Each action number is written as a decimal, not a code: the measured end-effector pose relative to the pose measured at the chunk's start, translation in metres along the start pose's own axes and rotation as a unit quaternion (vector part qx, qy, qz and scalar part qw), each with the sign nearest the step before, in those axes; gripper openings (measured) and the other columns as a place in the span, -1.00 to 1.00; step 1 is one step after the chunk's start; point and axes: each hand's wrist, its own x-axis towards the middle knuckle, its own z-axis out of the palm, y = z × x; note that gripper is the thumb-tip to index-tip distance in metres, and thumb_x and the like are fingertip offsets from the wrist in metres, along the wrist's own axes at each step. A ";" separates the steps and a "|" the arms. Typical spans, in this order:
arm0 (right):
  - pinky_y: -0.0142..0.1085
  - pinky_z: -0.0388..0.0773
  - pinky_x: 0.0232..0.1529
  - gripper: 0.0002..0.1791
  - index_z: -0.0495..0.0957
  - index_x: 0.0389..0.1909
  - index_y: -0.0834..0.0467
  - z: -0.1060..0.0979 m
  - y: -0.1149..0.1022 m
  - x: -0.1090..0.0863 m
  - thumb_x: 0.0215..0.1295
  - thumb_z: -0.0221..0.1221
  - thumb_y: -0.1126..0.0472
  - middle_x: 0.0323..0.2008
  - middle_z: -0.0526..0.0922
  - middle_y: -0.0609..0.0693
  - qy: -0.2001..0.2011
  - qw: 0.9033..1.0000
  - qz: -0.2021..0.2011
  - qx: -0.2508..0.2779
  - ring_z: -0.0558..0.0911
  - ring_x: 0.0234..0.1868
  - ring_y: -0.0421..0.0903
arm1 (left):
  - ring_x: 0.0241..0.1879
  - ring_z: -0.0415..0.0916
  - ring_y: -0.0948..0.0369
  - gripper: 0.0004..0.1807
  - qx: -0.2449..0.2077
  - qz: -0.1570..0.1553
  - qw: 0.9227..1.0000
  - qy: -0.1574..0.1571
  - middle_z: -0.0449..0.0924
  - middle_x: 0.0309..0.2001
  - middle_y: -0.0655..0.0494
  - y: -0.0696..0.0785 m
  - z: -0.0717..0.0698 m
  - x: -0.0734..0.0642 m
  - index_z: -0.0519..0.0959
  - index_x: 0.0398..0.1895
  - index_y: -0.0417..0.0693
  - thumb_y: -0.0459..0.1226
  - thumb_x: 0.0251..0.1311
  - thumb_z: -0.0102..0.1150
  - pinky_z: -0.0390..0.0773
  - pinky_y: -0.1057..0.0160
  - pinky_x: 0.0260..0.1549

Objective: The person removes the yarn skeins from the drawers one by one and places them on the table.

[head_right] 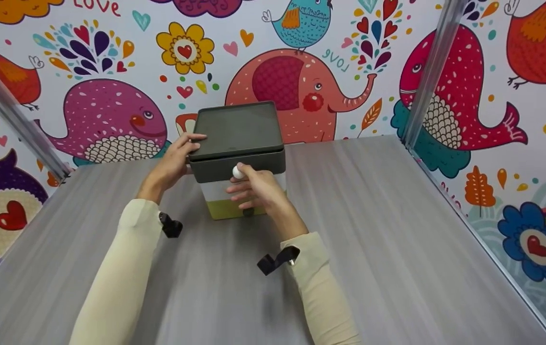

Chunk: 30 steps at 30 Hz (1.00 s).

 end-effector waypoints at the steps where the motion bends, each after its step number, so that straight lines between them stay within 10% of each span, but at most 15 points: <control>1: -0.27 0.69 -0.28 -0.39 0.61 0.05 0.25 0.000 0.000 -0.001 0.50 -0.06 -0.21 -0.29 0.79 -0.02 -0.001 1.000 -0.001 -0.009 0.76 -0.33 -0.14 | 0.19 0.37 -0.01 -0.60 0.001 -0.001 1.000 -0.001 0.22 0.38 -0.06 -0.001 0.000 0.001 0.42 0.32 0.09 -0.16 0.50 -0.19 0.52 -0.16 0.18; 22: -0.32 0.64 -0.37 -0.36 0.59 0.05 0.35 -0.004 -0.009 -0.014 0.50 -0.08 -0.16 -0.36 0.78 -0.02 -0.024 0.997 0.010 -0.078 0.71 -0.43 -0.18 | -0.12 0.44 0.14 -0.60 0.007 0.015 1.000 0.004 0.32 0.07 0.01 -0.002 0.000 0.003 0.43 0.31 0.04 -0.20 0.48 -0.19 0.56 0.28 -0.20; 30: -0.33 0.63 -0.41 -0.37 0.60 0.05 0.36 -0.002 -0.010 -0.016 0.51 -0.09 -0.15 -0.38 0.78 -0.01 -0.023 0.997 0.015 -0.074 0.71 -0.45 -0.17 | 0.05 0.39 0.07 -0.59 0.013 0.014 1.000 -0.001 0.30 0.20 -0.06 -0.002 -0.003 0.003 0.43 0.31 0.07 -0.19 0.49 -0.20 0.59 0.03 0.04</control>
